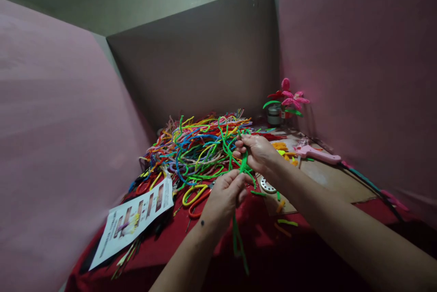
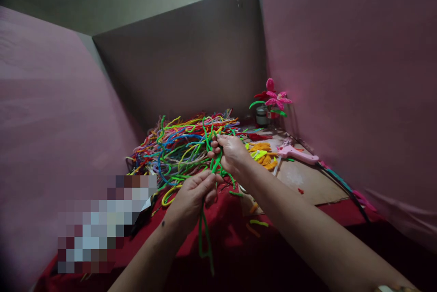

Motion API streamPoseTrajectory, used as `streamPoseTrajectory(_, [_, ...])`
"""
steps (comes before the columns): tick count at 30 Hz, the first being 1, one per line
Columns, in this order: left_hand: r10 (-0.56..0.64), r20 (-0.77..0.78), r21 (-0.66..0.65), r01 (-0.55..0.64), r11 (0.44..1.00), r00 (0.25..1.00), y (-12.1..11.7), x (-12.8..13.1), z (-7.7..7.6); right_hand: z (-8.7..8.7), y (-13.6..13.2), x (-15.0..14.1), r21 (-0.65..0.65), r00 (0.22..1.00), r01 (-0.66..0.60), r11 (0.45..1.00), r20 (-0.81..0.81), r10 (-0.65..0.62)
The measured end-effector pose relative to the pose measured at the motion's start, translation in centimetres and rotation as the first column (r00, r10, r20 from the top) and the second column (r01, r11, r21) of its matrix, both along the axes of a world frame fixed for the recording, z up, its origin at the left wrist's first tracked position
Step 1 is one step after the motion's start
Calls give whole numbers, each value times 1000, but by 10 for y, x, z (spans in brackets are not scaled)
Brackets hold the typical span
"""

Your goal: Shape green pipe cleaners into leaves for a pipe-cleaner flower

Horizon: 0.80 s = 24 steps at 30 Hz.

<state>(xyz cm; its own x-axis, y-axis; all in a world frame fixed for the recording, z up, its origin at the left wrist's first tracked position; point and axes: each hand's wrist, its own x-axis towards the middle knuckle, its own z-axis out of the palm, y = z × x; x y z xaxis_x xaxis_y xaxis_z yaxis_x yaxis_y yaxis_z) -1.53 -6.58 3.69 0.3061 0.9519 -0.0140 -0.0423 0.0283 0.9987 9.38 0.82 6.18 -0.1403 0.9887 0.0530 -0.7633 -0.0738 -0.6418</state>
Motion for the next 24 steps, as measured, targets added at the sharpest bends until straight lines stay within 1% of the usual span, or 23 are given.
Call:
streamPoseTrajectory(2, [-31, 26, -40, 32, 999, 999, 4, -4, 4, 1, 1, 0, 23, 1000, -11, 1000, -7, 12])
streamPoseTrajectory(5, [-55, 73, -129, 64, 990, 996, 10, -10, 8, 3, 0, 1, 105, 1000, -16, 994, -16, 17])
streamPoseTrajectory(6, [-47, 60, -132, 55, 990, 997, 11, -12, 10, 3, -1, 1, 137, 1000, -14, 990, -5, 15])
streamPoseTrajectory(7, [-28, 21, -108, 30, 994, 999, 12, -12, 11, 4, -2, 1, 164, 1000, -12, 986, 10, 11])
streamPoseTrajectory(9, [46, -116, 23, -43, 999, 992, 14, -12, 14, 6, -2, -1, 177, 999, 6, 984, 30, -11])
streamPoseTrajectory(11, [141, -260, 211, -86, 974, 955, 14, -9, 15, 11, -2, -2, 134, 998, 64, 989, 8, -65])
streamPoseTrajectory(12, [176, -306, 290, -85, 953, 935, 14, -7, 14, 14, -1, -2, 98, 996, 93, 991, -18, -92])
streamPoseTrajectory(14, [203, -329, 368, -73, 927, 922, 12, -1, 10, 21, 4, -1, 24, 987, 137, 990, -92, -134])
streamPoseTrajectory(16, [186, -285, 364, -73, 929, 941, 11, 4, 4, 26, 10, 1, -56, 972, 145, 988, -178, -153])
streamPoseTrajectory(18, [141, -211, 283, -78, 956, 967, 9, 8, -2, 26, 17, 5, -114, 962, 126, 986, -227, -149])
streamPoseTrajectory(21, [97, -148, 145, -76, 987, 984, 8, 6, -9, 22, 28, 11, -109, 958, 150, 983, -231, -171])
streamPoseTrajectory(22, [107, -161, 141, -85, 986, 981, 9, 3, -10, 20, 31, 14, -95, 956, 165, 982, -228, -183])
streamPoseTrajectory(24, [151, -232, 211, -102, 972, 961, 9, -3, -12, 19, 35, 20, -48, 953, 204, 978, -217, -210])
